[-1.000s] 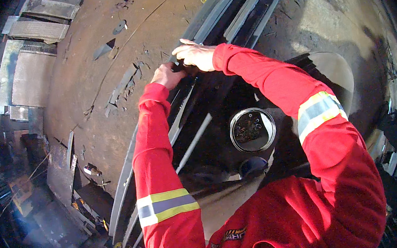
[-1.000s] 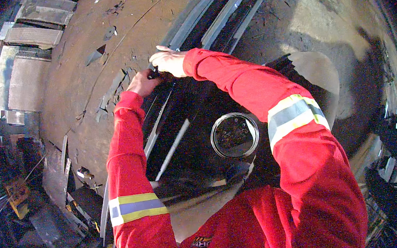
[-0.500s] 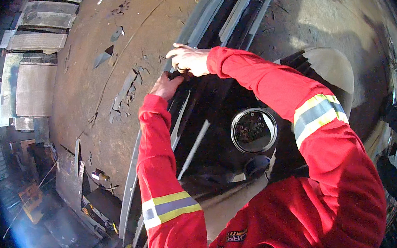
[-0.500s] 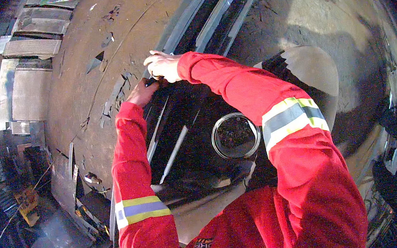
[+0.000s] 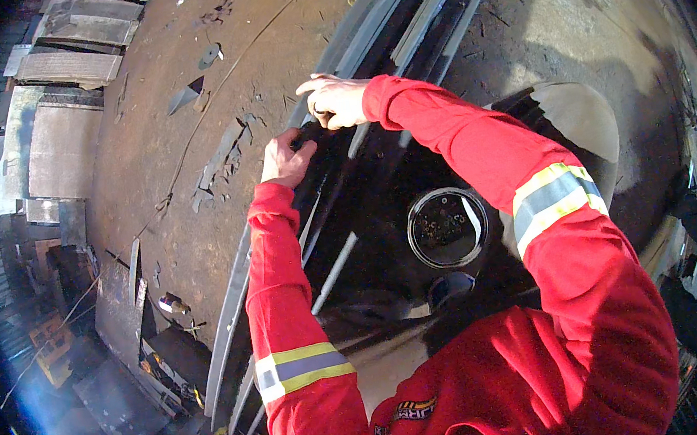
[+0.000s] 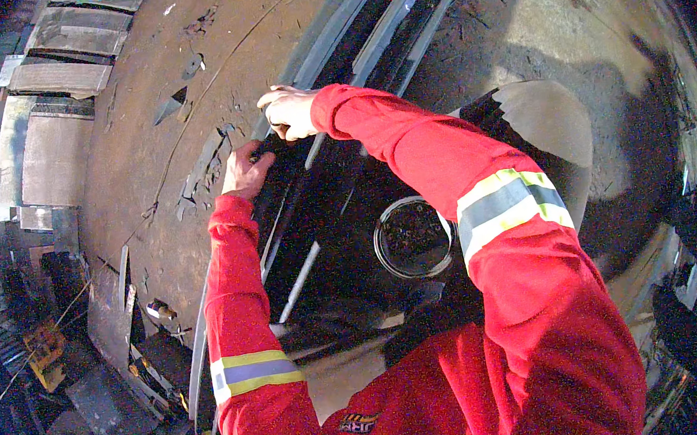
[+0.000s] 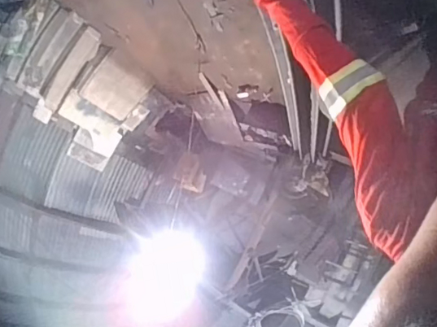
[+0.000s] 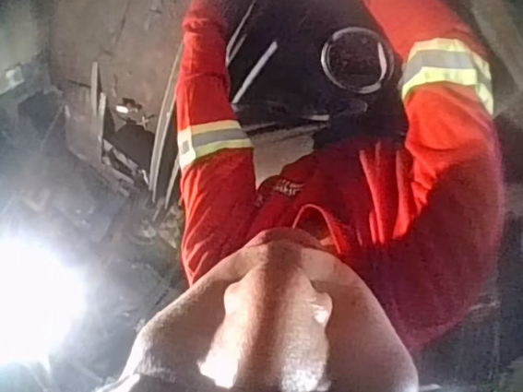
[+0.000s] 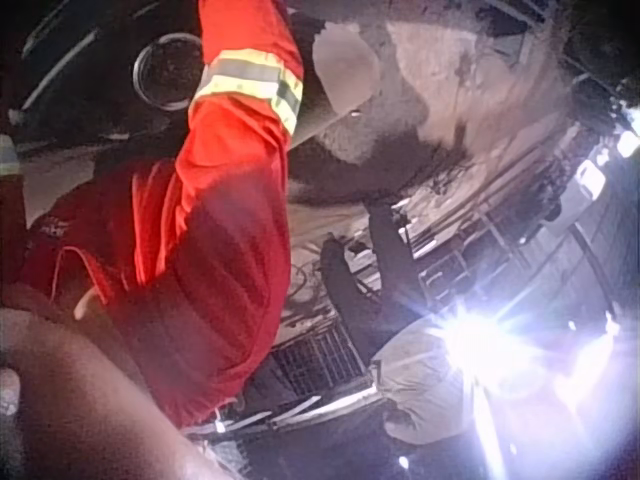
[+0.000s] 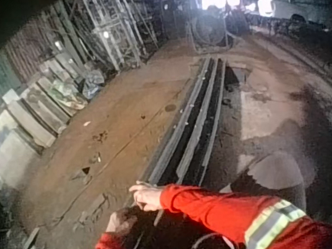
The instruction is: The person sits on the floor and assembles a metal frame structure. They place long metal strips into a curved frame, use a screwdriver to tighten screws, and occasionally use a hammer to secure components. The person repeatedly picks up strips and fastens them to the frame.
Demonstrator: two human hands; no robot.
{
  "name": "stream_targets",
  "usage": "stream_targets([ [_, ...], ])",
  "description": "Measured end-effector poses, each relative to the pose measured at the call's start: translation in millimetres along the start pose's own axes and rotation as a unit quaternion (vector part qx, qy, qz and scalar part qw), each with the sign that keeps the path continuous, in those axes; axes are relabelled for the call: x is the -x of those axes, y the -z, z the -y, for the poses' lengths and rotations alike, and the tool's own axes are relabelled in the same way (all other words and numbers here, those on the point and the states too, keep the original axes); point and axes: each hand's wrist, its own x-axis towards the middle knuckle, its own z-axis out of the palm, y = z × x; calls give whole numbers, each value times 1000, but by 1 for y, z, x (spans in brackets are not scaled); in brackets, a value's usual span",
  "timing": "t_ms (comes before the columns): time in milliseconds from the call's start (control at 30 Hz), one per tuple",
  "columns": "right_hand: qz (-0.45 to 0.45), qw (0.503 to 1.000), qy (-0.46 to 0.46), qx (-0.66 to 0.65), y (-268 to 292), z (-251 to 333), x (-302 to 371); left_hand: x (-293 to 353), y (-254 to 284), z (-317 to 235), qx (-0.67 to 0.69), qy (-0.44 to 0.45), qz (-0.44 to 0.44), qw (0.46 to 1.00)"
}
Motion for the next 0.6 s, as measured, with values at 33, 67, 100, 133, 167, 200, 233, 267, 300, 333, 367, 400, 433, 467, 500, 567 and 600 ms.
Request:
stream_targets([
  [33, -3, 1000, 4, -6, 0, 0, -1, 1, 0, 1, 10, -2, -2, 1000],
  [67, -7, 1000, 8, -11, 0, 0, -1, 1, 1, 2, 20, -4, -4, 1000],
  [100, -4, 1000, 3, -10, 1, 0, -2, 2, 1, 3, 31, -6, -5, 999],
  [133, -2, 1000, -2, -9, 0, 0, -1, 2, 2, 1, 30, -7, 3, 1000],
  [167, 1, 1000, -8, -8, 0, -1, -1, 2, 4, -2, 30, -7, 12, 999],
  [200, 2, 1000, -4, -9, -1, -1, -1, 2, 5, -4, 30, -7, 20, 999],
  [233, 3, 1000, 2, -9, -2, -1, -1, 2, 4, -2, 19, -15, 9, 1000],
  [267, 3, 1000, 7, -9, -3, -1, -1, 2, 3, 2, 7, -23, -1, 1000],
  [300, 3, 1000, 6, -8, -2, -1, -1, 2, 3, 4, -5, -31, -12, 999],
  [333, 4, 1000, 5, -8, -3, -1, -1, 2, 2, 4, -4, -34, -9, 999],
  [367, 6, 1000, 4, -8, -3, -1, -1, 2, 3, 4, -3, -36, -7, 999],
  [400, 8, 1000, 1, -6, -3, 0, 0, 2, 2, 3, -2, -39, -5, 999],
  [433, 10, 1000, -1, -2, -3, 0, 0, 2, 1, 4, 0, -39, -6, 999],
  [467, 11, 1000, -3, 1, -2, 1, 0, 1, 0, 4, 3, -38, -7, 999],
  [500, 8, 1000, -7, -6, -2, 1, 1, 0, -1, 4, 5, -38, -8, 999],
  [567, -1, 1000, -14, -19, -1, 2, 3, 1, 2, -3, -2, -34, 1, 999],
  [600, -3, 1000, -8, -20, -2, 4, 4, 1, 3, -5, -6, -32, 5, 999],
])
